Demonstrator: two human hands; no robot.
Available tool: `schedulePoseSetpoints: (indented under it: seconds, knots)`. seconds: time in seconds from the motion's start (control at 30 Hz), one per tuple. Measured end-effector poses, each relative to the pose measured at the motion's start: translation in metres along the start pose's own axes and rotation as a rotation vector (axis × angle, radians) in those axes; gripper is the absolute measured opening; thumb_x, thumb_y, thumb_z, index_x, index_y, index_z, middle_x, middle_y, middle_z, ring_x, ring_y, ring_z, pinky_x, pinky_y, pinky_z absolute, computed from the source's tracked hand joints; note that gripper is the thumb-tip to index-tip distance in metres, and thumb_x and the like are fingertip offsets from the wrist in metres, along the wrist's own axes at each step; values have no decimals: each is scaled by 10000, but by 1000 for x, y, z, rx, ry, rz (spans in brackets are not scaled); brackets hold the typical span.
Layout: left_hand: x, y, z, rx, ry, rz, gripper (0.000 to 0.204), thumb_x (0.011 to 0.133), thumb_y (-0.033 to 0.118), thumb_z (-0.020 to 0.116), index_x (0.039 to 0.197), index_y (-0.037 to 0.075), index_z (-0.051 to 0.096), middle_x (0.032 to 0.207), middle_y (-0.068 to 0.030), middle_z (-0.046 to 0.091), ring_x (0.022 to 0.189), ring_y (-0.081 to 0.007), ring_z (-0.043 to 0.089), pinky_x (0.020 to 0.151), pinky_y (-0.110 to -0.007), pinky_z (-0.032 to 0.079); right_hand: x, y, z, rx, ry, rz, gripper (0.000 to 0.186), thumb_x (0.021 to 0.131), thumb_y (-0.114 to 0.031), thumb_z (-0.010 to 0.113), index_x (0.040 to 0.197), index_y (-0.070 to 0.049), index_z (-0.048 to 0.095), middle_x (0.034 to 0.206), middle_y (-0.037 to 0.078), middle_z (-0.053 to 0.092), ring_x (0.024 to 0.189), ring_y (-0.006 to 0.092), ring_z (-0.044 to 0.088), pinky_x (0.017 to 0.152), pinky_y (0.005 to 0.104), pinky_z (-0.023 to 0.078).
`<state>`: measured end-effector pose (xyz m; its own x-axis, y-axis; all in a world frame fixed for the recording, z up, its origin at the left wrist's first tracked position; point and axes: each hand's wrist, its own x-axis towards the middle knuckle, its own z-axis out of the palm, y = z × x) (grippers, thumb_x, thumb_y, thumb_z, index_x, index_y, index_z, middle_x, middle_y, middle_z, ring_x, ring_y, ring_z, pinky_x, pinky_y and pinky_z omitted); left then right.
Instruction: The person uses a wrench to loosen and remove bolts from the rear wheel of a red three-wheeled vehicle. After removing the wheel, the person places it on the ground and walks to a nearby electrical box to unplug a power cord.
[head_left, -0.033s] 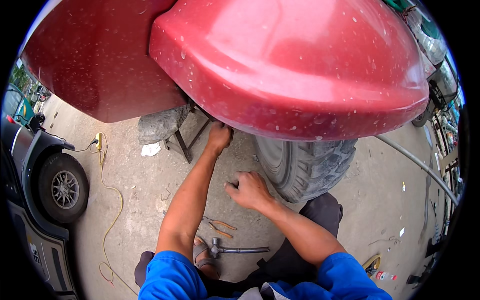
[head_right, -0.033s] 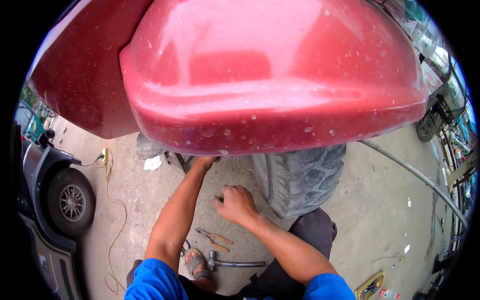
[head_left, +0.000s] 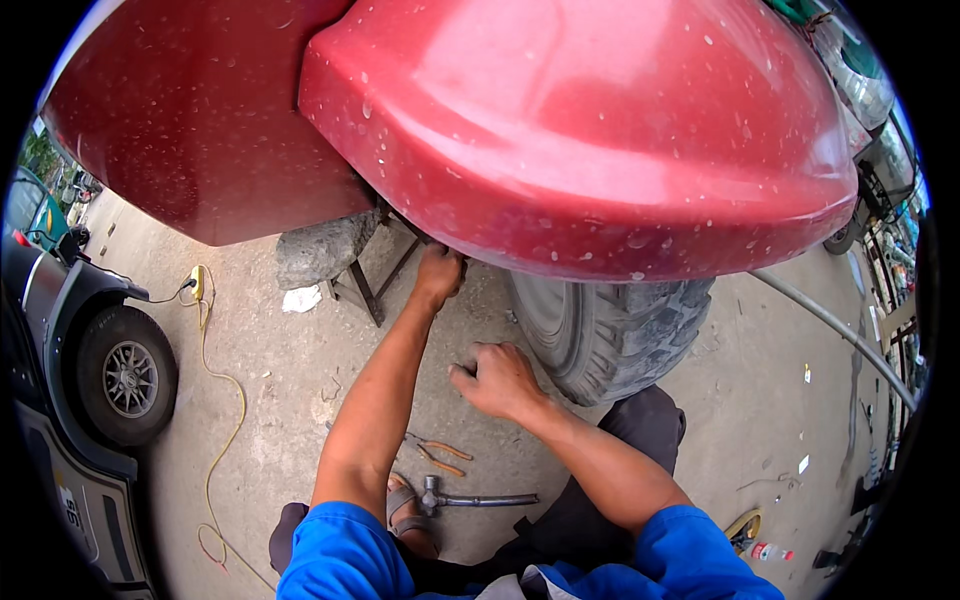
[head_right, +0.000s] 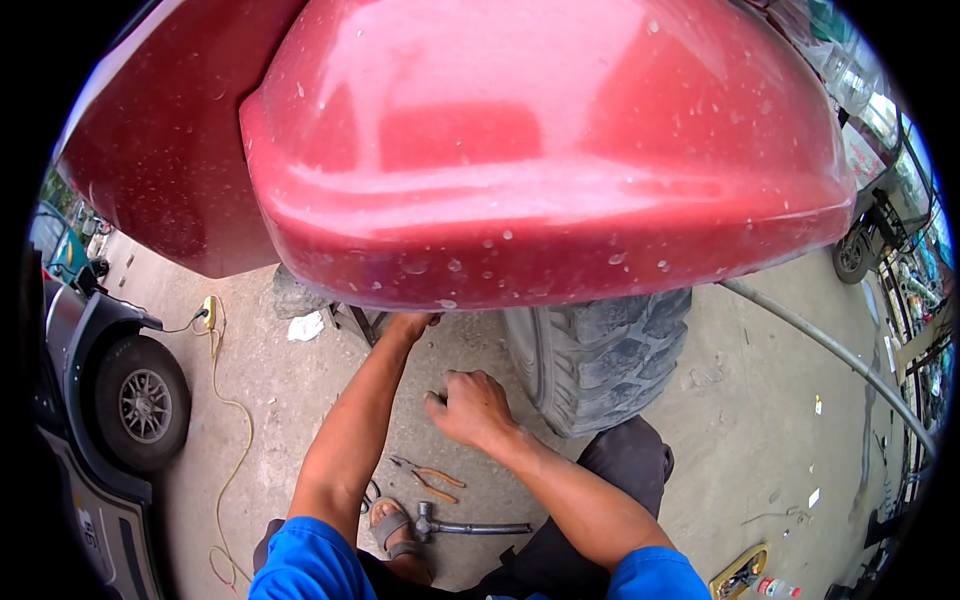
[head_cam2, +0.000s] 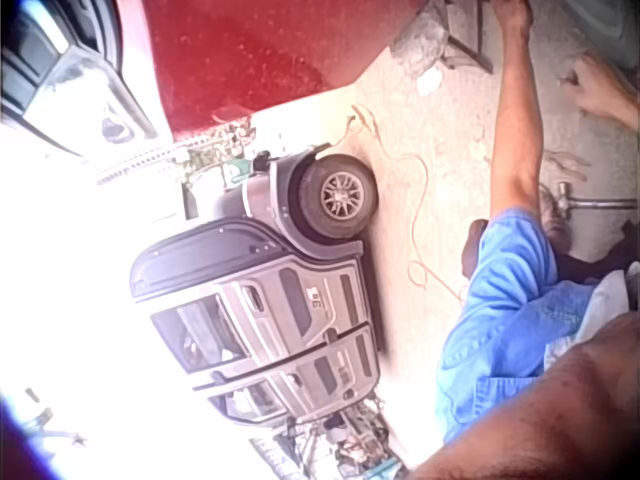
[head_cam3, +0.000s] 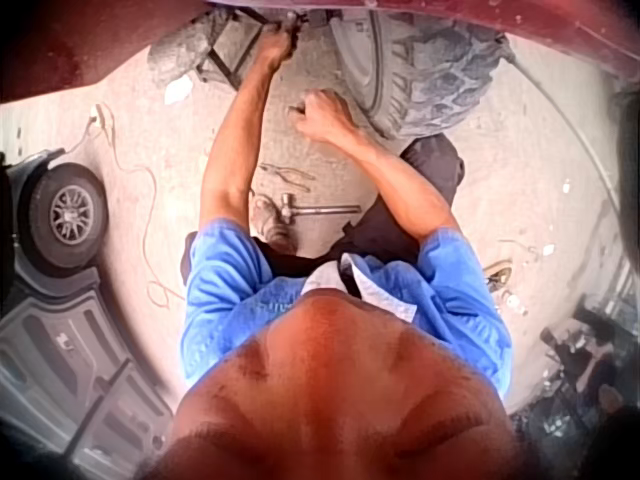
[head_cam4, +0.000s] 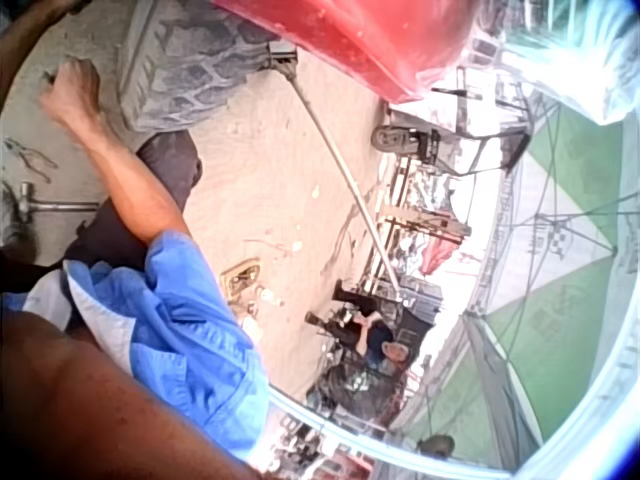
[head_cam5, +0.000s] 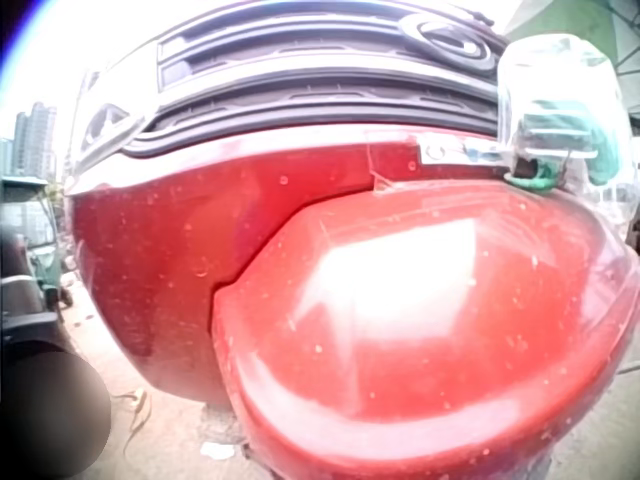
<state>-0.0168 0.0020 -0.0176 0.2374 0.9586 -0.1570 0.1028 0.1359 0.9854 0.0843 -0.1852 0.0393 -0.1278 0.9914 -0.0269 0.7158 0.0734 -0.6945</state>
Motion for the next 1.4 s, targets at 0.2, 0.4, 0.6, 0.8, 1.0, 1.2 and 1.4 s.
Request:
schedulePoseSetpoints:
  seconds: [0.2, 0.4, 0.6, 0.8, 1.0, 1.2, 1.4]
  knots:
    - [-16, 13, 12, 85, 63, 154, 305, 945, 261, 519, 776, 14, 576, 589, -53, 540, 443, -140, 480, 396, -311, 349, -1, 3, -1, -12, -3, 10, 356, 808, -301, 644, 807, 55, 666, 756, 265, 662, 783, 433, 660, 753, 504, 513]
    - [-2, -2, 1, -89, 14, -79, 256, 939, 221, 523, 794, 22, 591, 596, -49, 553, 478, -137, 500, 414, -308, 356, 1, 1, 0, -26, -20, 3, 355, 810, -299, 646, 818, 55, 668, 761, 263, 665, 791, 431, 662, 754, 501, 514]
    - [-5, 0, 7, 47, 56, 98, 280, 952, 234, 500, 794, 21, 592, 596, -45, 544, 466, -133, 481, 414, -306, 347, -1, -3, -6, -20, -46, 26, 358, 811, -295, 656, 831, 61, 675, 769, 263, 668, 800, 429, 665, 760, 497, 515]
    - [0, -4, 6, -136, 51, 24, 280, 947, 225, 488, 798, 15, 600, 592, -39, 529, 470, -141, 487, 417, -315, 336, 0, 2, -1, -24, -30, 20, 357, 810, -297, 658, 830, 59, 673, 777, 264, 669, 811, 429, 664, 765, 499, 514]
    - [3, -8, -1, 68, 25, -7, 284, 949, 252, 498, 845, 7, 597, 631, -36, 540, 472, -132, 467, 425, -305, 339, 0, 0, -2, -17, -32, 14, 355, 809, -299, 657, 820, 56, 670, 776, 268, 667, 806, 434, 662, 764, 503, 513]
    - [-3, -6, 12, 56, 135, 326, 328, 948, 285, 516, 814, -1, 605, 609, -42, 546, 467, -137, 486, 423, -309, 350, 0, 2, 1, -2, 18, -17, 347, 798, -294, 664, 771, 52, 654, 734, 263, 649, 759, 445, 646, 724, 507, 505]
    - [-5, -2, 9, 20, 150, 168, 334, 946, 286, 518, 798, -1, 606, 603, -50, 551, 458, -144, 490, 417, -316, 354, 1, 1, -1, -23, -15, 0, 348, 807, -292, 652, 808, 55, 667, 754, 266, 662, 788, 434, 660, 751, 501, 515]
